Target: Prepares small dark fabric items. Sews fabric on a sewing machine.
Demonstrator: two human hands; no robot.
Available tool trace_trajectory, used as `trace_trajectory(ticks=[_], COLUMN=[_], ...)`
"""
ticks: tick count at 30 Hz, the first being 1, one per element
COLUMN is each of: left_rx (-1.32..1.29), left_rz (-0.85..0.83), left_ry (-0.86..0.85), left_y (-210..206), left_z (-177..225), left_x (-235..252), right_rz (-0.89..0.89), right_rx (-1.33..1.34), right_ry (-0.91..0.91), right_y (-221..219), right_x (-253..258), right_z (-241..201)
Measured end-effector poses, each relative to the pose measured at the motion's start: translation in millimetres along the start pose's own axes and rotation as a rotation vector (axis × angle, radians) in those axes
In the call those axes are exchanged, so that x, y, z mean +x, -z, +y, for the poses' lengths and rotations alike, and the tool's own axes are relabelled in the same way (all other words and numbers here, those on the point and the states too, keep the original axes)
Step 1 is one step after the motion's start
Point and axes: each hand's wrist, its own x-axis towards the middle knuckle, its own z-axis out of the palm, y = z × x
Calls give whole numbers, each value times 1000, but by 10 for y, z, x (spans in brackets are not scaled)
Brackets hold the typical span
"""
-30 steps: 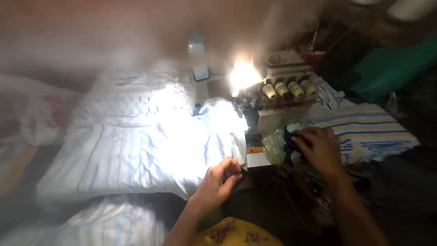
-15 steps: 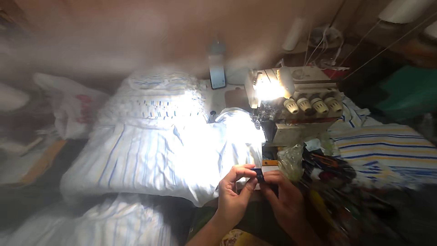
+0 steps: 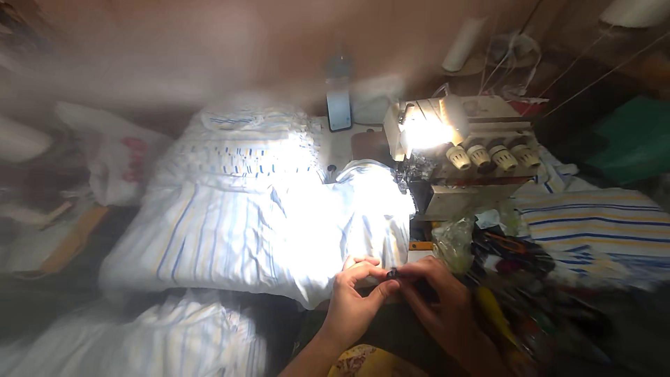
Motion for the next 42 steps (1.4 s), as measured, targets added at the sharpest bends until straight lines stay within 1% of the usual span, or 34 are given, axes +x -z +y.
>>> trace_trajectory(ticks=[4,7,12,21,27,39,42], left_rx=[-158,-237,-293,-233,-208,-208,-192], left_rz=[54,95,115,78,88,98,69], left_ry=[149,174,176,91,97,95,64], left_y=[3,15,-12,-19,-41,-93,-65], left_z=[128,174,193,152,170,182,153], left_x=[21,31,21,12,-8,-50,-52], right_rz=[45,13,-21,18,41,63,40], right_rx=[261,347,332,325,292,303,302], right_ry=[-157,-193,-176,-175,-143,-147,-144], right_y=[-17,-24,-50,-65,-71,-44,-12], right_x=[11,-17,3,13,-4,12,10], right_z=[-31,-47,-122,-153,-146,-159,-148])
